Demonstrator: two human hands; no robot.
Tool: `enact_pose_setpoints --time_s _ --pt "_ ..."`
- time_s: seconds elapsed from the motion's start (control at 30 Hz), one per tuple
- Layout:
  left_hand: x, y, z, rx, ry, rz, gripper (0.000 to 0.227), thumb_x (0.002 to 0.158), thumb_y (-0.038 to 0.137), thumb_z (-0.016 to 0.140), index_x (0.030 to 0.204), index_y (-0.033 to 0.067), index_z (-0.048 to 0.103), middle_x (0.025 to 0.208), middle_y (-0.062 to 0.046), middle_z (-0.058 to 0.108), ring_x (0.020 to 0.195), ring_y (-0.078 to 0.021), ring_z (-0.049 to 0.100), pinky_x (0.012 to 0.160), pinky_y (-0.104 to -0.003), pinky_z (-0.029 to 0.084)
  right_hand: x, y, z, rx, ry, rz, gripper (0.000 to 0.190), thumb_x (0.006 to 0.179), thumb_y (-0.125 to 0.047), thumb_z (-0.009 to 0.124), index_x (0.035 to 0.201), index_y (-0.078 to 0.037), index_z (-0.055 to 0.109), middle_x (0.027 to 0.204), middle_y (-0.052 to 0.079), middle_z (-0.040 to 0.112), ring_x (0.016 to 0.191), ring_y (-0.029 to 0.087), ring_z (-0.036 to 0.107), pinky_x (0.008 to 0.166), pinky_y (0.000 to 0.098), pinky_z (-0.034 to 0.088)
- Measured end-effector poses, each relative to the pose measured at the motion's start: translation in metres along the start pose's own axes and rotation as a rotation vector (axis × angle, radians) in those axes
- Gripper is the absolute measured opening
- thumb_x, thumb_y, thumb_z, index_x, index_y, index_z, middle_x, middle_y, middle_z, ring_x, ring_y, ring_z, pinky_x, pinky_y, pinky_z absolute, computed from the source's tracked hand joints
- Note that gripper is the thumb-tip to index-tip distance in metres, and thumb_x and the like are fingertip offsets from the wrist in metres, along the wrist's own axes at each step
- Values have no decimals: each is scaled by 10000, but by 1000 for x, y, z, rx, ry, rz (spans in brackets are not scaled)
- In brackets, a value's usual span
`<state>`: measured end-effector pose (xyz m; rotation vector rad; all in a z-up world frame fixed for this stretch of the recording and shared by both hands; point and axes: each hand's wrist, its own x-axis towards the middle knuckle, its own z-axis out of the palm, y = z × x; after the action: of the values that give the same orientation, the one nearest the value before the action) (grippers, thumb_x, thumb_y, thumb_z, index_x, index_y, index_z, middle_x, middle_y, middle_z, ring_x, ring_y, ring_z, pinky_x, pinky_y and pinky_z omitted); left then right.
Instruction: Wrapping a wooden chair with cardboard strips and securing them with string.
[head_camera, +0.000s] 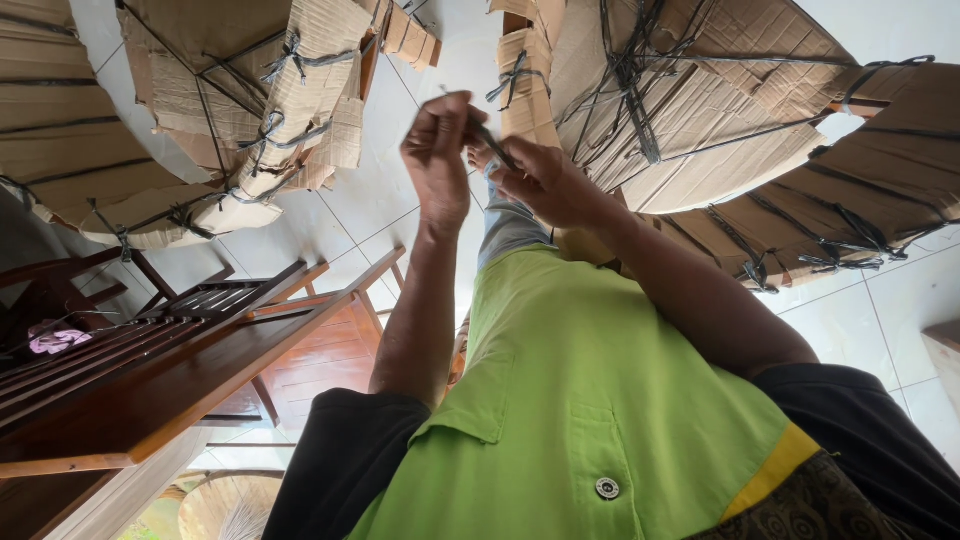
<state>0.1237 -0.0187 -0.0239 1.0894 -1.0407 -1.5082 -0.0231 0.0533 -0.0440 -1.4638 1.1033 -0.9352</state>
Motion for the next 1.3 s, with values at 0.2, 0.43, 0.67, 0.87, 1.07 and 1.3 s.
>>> enact_pose_setpoints --time_s 0.2,0.43,0.67,0.87,1.07,1.3 --pt "16 -51 -64 109 302 10 238 1016 307 659 977 82 728 758 -98 759 636 -141 701 564 -225 571 -37 29 -27 -22 223 118 154 1076 -103 601 970 -54 702 700 104 646 600 250 634 578 351 481" --pt "8 -59 -61 1 403 -97 223 999 293 663 973 78 713 751 -86 736 657 -150 695 578 -235 555 -91 24 -93 -158 248 305 145 1082 -47 593 1058 -65 735 867 180 642 742 325 614 676 448 461" --pt "12 -36 -33 5 419 -175 231 903 319 704 897 90 735 706 -43 708 654 -138 639 617 -274 502 -143 9 -133 18 367 152 183 1216 49 510 1086 12 634 991 132 680 891 204 680 774 290 572" --pt "5 -43 -14 6 210 -226 183 922 272 697 862 100 716 704 -37 721 630 -143 620 622 -277 490 -181 5 -139 -19 491 200 193 1222 75 526 1068 38 637 992 154 682 884 214 675 811 324 603" --pt "0 -47 3 24 234 -316 209 890 296 705 844 92 710 706 -41 711 644 -143 626 654 -273 510 -199 -6 -136 -100 535 297 139 1197 44 631 1071 5 676 1018 109 689 919 179 633 816 305 506" --pt "-1 -51 11 53 184 -340 208 897 305 701 857 102 709 719 -42 713 647 -139 620 637 -268 487 -215 5 -140 -57 649 296 155 1229 -80 679 1090 -11 676 1018 85 696 919 147 642 811 274 522"
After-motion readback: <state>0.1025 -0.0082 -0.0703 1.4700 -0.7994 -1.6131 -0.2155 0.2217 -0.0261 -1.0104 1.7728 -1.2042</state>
